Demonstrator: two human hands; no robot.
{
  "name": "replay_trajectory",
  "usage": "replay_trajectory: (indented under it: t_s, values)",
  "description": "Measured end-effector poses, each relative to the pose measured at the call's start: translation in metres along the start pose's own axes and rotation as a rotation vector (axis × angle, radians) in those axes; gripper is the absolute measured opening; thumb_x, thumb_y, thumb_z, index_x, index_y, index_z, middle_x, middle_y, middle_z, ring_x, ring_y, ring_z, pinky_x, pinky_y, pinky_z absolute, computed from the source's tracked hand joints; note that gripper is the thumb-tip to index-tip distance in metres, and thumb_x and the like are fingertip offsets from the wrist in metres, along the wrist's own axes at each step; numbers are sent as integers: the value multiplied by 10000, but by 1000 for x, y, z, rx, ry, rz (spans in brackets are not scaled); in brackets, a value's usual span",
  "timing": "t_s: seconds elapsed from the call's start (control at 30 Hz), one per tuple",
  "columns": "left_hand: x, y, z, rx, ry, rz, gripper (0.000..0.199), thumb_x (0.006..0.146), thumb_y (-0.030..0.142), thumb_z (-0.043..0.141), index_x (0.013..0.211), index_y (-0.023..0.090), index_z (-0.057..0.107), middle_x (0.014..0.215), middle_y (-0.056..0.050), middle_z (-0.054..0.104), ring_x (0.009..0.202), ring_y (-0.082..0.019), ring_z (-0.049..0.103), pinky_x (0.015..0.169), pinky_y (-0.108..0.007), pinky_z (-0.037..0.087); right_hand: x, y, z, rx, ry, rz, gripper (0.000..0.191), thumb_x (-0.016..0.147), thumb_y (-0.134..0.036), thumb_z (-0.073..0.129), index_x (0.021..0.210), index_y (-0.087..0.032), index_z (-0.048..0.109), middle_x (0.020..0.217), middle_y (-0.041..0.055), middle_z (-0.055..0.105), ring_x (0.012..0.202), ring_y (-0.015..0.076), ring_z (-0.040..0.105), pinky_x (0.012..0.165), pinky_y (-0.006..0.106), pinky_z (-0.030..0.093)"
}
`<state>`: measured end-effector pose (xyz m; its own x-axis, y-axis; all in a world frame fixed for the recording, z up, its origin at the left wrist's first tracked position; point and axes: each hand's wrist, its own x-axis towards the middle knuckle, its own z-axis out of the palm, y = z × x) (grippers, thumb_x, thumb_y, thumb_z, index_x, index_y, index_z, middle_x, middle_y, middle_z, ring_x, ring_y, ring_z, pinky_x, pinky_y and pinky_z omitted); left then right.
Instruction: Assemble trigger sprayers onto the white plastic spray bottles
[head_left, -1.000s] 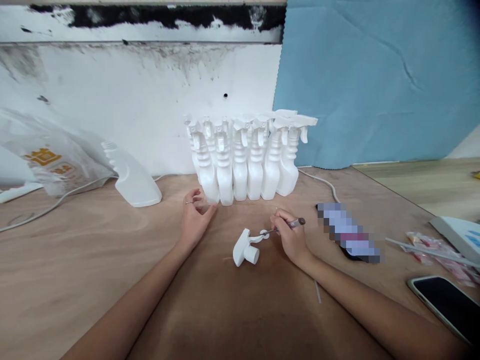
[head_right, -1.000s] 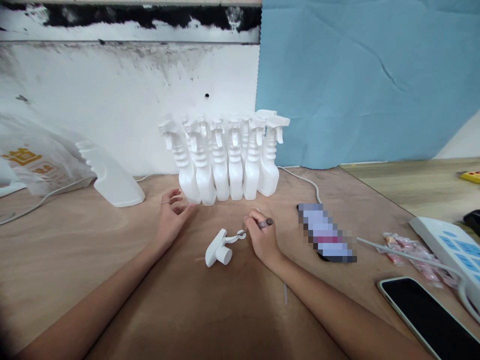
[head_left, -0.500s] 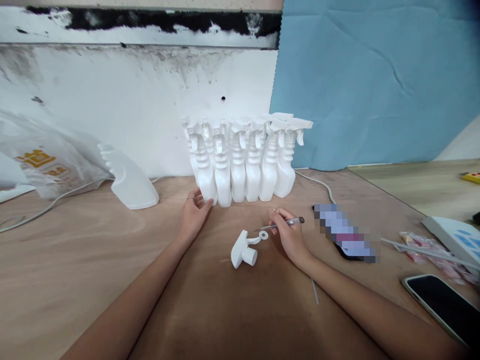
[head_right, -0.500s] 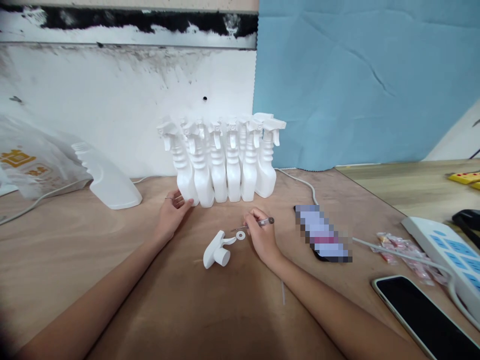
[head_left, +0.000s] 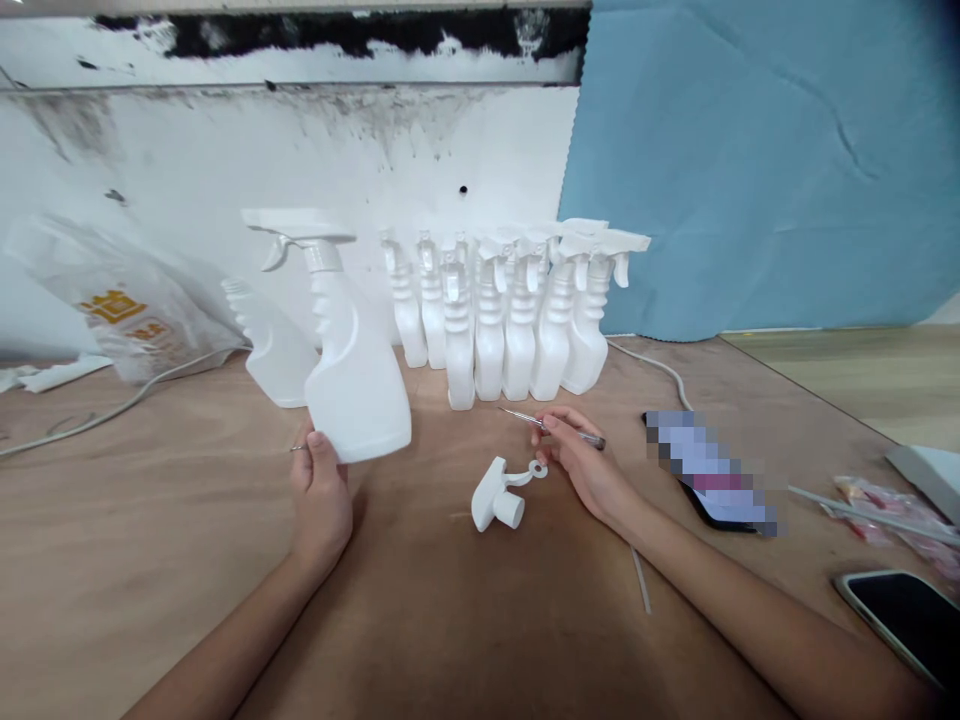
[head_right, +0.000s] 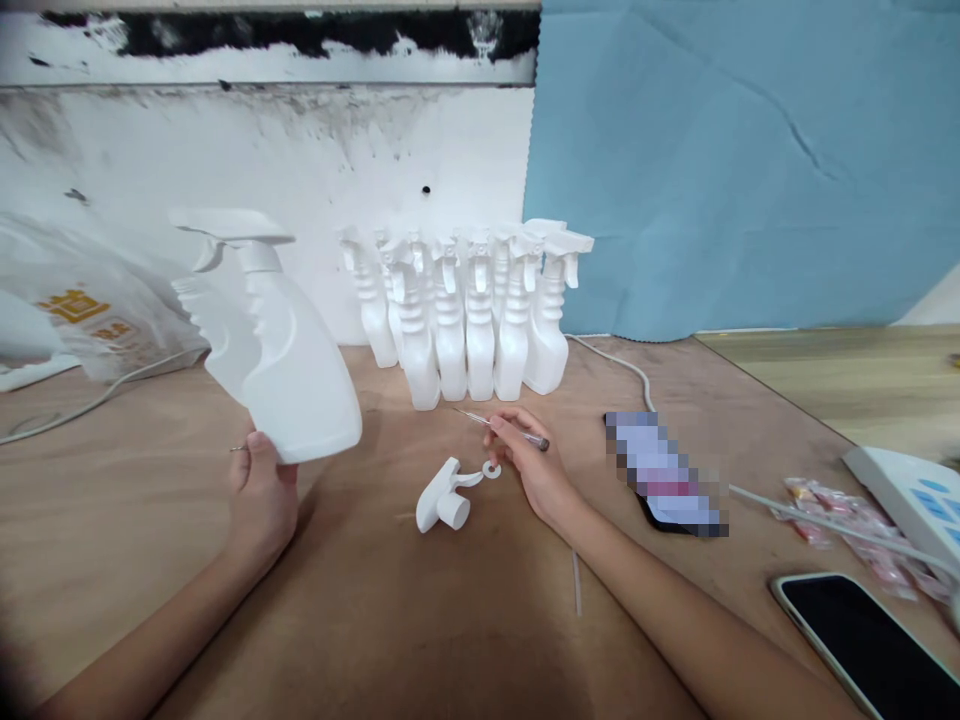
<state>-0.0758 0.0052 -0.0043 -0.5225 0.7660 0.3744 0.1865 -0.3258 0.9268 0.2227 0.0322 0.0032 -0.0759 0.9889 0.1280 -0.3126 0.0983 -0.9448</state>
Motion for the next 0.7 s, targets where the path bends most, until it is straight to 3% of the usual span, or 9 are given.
replay_trajectory:
  t_s: [0.1,0.2,0.3,0.4,0.5,0.6,0.7]
  values:
    - [-7,6,-7,-80,20,-67,432,962,590,445,1118,211,581,1088,-25,695,934,-164,657,771,-243,543,5,-5,-4,97,-48,51,341,852,-523,644,778,-194,692,978,84,711,838,213,659,721,364,544]
    - [-7,9,-8,-86,-74,-138,452,915,604,537,1045,185,646,910,-20,721,753,-162,651,614,-234,503,11,-17,-7,236,-78,50,401,876,-565,607,713,-207,679,873,72,711,902,234,671,893,436,536]
    - [-8,10,-9,-46,-175,-166,483,896,614,566,1033,167,688,846,-38,731,721,-184,653,550,-239,461,14,-38,-7,275,-179,35,361,879,-566,627,836,-217,707,900,60,714,833,219,676,841,423,547]
    - [-11,11,-11,3,-241,-146,502,908,620,540,1064,171,701,937,-64,743,816,-220,672,614,-268,492,11,-59,-2,75,-316,37,302,865,-517,677,917,-220,692,835,42,688,631,179,621,620,352,521]
    - [-17,12,-9,44,-284,-123,506,910,624,528,1070,178,705,1002,-76,741,907,-247,674,717,-299,522,3,-69,8,-69,-362,30,254,762,-387,814,829,-202,652,741,2,603,619,149,554,565,299,470]
    - [-22,14,-6,87,-379,-85,492,942,599,486,1132,190,682,1100,-91,715,1030,-269,653,863,-347,525,-6,-70,18,-19,-277,35,296,718,-357,854,814,-198,624,716,-25,543,601,116,482,519,261,411]
    - [-27,17,-4,125,-463,86,522,963,586,444,1359,256,522,1328,-107,586,1220,-294,564,1011,-435,475,-11,-68,27,59,-133,22,282,765,-382,818,828,-196,614,687,-38,506,522,80,390,443,236,298]
